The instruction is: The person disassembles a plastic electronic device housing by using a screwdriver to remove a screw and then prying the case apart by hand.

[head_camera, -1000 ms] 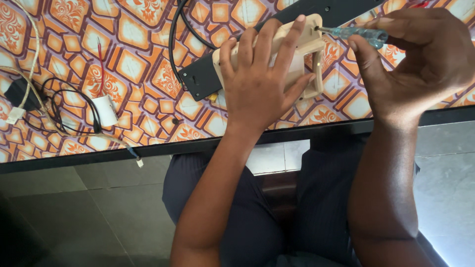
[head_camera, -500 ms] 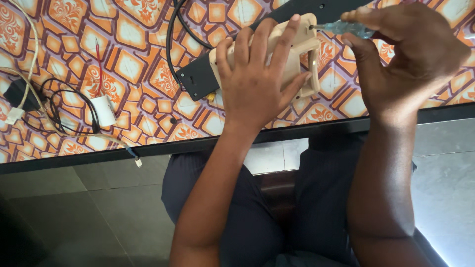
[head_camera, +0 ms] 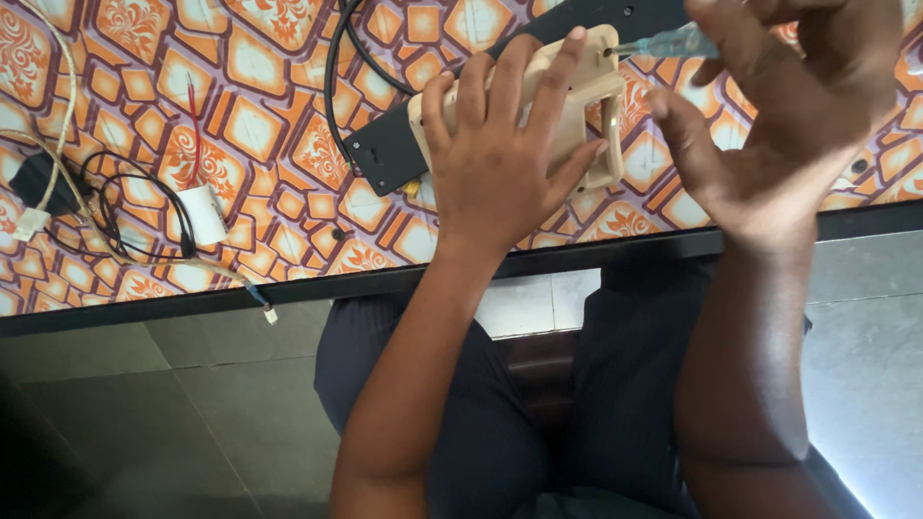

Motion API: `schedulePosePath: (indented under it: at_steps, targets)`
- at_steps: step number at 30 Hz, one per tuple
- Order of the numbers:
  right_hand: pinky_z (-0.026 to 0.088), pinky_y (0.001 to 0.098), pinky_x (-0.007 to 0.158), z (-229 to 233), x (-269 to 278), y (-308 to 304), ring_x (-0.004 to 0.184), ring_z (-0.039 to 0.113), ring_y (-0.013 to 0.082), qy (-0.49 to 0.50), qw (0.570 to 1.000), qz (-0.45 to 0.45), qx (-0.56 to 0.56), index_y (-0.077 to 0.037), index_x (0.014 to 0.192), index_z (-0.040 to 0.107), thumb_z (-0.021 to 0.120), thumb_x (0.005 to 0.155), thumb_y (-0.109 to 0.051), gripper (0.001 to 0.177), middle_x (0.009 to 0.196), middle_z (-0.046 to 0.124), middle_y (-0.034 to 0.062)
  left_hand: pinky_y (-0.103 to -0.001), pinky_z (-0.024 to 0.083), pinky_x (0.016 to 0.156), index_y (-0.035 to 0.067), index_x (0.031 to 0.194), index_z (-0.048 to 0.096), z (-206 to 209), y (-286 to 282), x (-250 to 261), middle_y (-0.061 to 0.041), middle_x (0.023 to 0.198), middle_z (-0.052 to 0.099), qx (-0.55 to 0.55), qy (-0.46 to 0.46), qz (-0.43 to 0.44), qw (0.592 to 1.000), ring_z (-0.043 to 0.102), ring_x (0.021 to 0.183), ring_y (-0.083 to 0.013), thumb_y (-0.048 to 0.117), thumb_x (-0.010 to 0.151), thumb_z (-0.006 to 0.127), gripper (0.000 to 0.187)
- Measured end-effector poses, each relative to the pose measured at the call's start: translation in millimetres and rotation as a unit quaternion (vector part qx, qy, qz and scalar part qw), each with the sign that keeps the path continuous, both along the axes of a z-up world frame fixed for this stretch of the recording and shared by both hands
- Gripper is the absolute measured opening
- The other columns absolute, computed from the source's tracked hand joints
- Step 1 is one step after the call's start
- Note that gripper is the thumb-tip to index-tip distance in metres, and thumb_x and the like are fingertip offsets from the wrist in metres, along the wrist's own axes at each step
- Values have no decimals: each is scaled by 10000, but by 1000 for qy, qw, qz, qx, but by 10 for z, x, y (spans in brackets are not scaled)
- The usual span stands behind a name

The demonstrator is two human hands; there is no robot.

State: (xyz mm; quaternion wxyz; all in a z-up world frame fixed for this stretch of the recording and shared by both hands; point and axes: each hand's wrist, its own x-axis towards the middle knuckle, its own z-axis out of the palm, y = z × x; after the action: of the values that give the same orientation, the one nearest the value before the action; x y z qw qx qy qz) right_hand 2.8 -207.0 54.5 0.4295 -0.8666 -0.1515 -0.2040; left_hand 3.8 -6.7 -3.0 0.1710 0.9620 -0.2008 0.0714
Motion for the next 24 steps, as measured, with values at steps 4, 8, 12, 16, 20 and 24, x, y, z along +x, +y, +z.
schedulePosePath:
  at_steps: [4,8,12,16,20,24]
  targets:
    - [550,366,781,-121,-9,-29,931,641,286,-72,989,-58,-111,70,1167,763,977,913,-7,341,1058,633,169,-554,280,1223,268,1587,456,6,-2,-8,-54,1471,517,-3,2,0,1000,465,1375,-292,628,988,714,745]
    - [634,309,865,-260,-94,-27,1012,685,273,-61,997,-43,0,127,1264,656,843,1012,125,313,1194,672,204,-556,278,1224,267,1584,456,6,5,-3,-56,1471,516,-8,3,1,1000,463,1373,-292,619,983,716,743]
    - [670,323,939,-328,-151,-64,1082,716,285,-22,998,-17,63,112,1281,634,754,1033,207,291,1219,691,221,-554,278,1229,265,1590,454,-7,7,-10,-58,1469,516,-15,4,-1,1000,463,1371,-292,621,992,715,743]
    - [684,324,1000,-310,-165,-118,1161,704,301,3,999,-11,47,125,1312,641,698,1053,248,292,1287,676,226,-558,275,1219,257,1589,450,-27,6,-7,-65,1468,516,-11,-6,-3,1000,464,1369,-298,618,997,708,740]
    - [666,296,1007,-240,-165,-106,1191,654,257,10,998,-10,58,146,1333,631,698,1089,212,261,1328,570,224,-561,275,1220,260,1594,444,-34,7,-11,-65,1462,518,-7,-8,-5,1000,465,1371,-296,626,1010,695,733]
    - [659,309,977,-211,-120,-109,1158,660,236,-14,999,-14,48,156,1308,654,835,1040,105,328,1254,576,194,-563,275,1220,263,1592,448,-34,5,-12,-63,1465,521,5,-8,-2,1000,466,1372,-296,635,1012,686,729]
